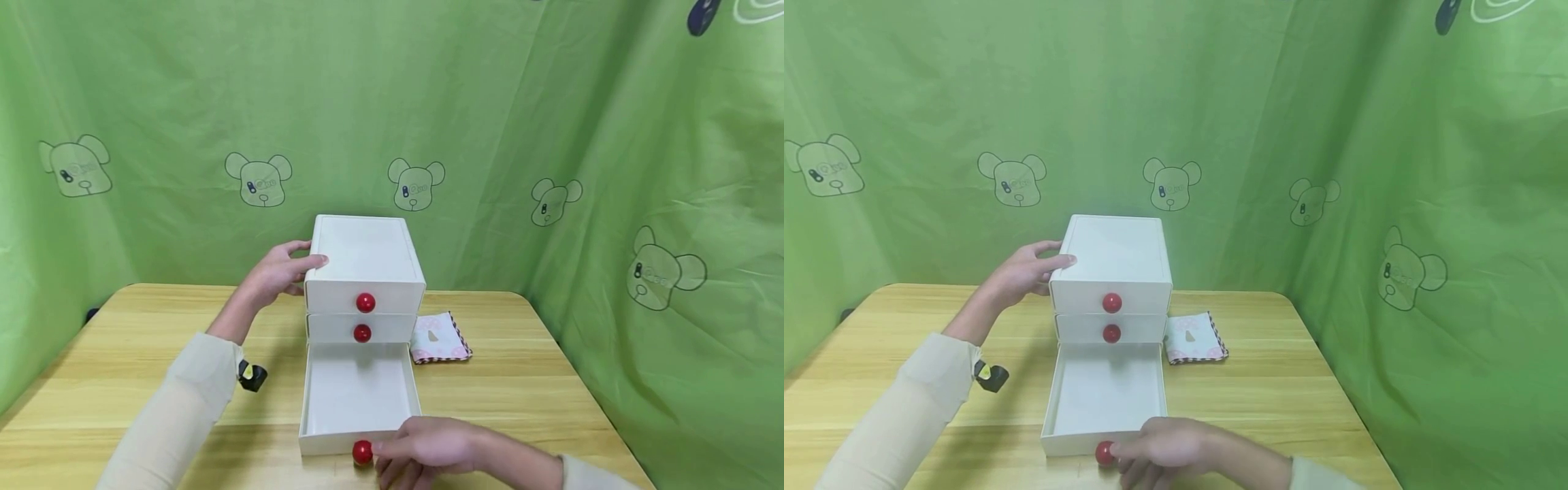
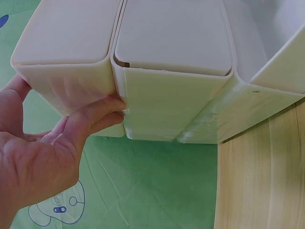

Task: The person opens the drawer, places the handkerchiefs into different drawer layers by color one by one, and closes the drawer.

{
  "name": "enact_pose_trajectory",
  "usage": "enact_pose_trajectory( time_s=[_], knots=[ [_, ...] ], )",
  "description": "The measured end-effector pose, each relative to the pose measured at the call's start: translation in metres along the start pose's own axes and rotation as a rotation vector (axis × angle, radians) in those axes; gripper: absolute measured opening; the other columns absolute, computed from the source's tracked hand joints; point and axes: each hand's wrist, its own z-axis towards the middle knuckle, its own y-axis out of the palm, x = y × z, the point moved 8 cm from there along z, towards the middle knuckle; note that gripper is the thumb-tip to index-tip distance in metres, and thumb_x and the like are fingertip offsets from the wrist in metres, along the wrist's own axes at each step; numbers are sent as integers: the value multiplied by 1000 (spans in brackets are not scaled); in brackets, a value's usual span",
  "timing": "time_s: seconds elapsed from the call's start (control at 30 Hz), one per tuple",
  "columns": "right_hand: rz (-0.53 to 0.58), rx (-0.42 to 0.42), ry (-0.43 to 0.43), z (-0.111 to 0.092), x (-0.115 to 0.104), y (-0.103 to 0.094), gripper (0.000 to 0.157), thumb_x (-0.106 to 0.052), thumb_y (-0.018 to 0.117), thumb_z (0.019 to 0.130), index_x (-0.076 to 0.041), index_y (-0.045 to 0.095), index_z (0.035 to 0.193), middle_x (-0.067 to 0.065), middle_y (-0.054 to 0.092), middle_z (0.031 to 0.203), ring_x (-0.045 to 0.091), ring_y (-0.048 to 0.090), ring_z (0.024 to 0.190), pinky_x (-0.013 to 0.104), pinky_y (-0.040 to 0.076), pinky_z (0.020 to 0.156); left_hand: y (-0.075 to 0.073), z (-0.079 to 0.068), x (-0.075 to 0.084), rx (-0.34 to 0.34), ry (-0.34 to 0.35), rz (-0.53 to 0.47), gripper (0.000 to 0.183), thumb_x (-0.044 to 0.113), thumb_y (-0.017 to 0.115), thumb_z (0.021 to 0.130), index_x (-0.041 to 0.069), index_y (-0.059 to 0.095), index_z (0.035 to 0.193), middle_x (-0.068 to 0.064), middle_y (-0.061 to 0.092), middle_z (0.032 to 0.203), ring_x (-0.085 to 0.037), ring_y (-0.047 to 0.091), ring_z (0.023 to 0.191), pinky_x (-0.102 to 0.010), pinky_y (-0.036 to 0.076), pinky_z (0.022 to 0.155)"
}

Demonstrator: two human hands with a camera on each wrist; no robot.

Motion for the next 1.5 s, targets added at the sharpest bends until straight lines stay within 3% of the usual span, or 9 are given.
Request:
enact_pose_trajectory(
  time_s=[0.1,0.23,0.53,0.77,1.0,1.17,1.3,1.5],
  knots=[
    [-9,-34,-30,-5,-14,-9,47,-37,51,106,5,69,117,18,74,109,22,73,87,34,65,74,-1,0,0,0,3,4,85,36,70,95,12,23,161,-18,64,129,-26,65,106,-39,62,88],
    [-17,12,-123,-13,-39,-30,44,-33,52,106,6,66,120,21,73,107,34,73,96,45,64,83,-1,0,-1,0,2,1,85,37,71,95,13,24,161,-18,64,127,-26,65,105,-39,62,87],
    [-76,165,-295,-41,-91,-95,43,-30,50,107,6,61,127,24,69,112,40,69,105,43,61,94,0,-1,0,7,-3,7,84,36,71,95,13,25,161,-15,65,121,-24,64,102,-38,62,86],
    [26,303,-369,-55,-102,-153,43,-24,46,109,14,55,127,12,71,106,25,70,99,41,59,97,-1,-1,0,6,2,16,85,38,70,95,13,24,161,-17,65,127,-27,65,108,-39,62,88],
    [120,562,-383,-56,-90,-204,44,-15,46,108,18,45,136,6,69,105,17,70,97,34,58,99,-1,-1,-1,10,4,19,84,38,70,95,13,24,161,-18,65,129,-29,64,111,-39,62,88],
    [203,734,-334,-45,-65,-233,52,-20,49,108,11,37,149,12,62,121,14,67,102,34,54,106,0,0,-2,4,9,10,84,37,70,95,12,24,161,-18,65,128,-28,65,110,-39,62,88],
    [225,819,-297,-34,-44,-251,57,-23,50,107,5,33,154,27,48,145,29,59,123,42,44,116,0,2,-2,5,11,5,85,37,70,95,11,24,161,-18,66,126,-26,66,107,-39,62,88],
    [256,859,-271,-16,-16,-269,61,-21,50,107,5,27,156,30,36,157,44,41,143,47,37,122,-1,3,-2,14,18,9,85,38,71,95,12,24,161,-17,67,124,-25,67,103,-38,62,87]
  ],
)
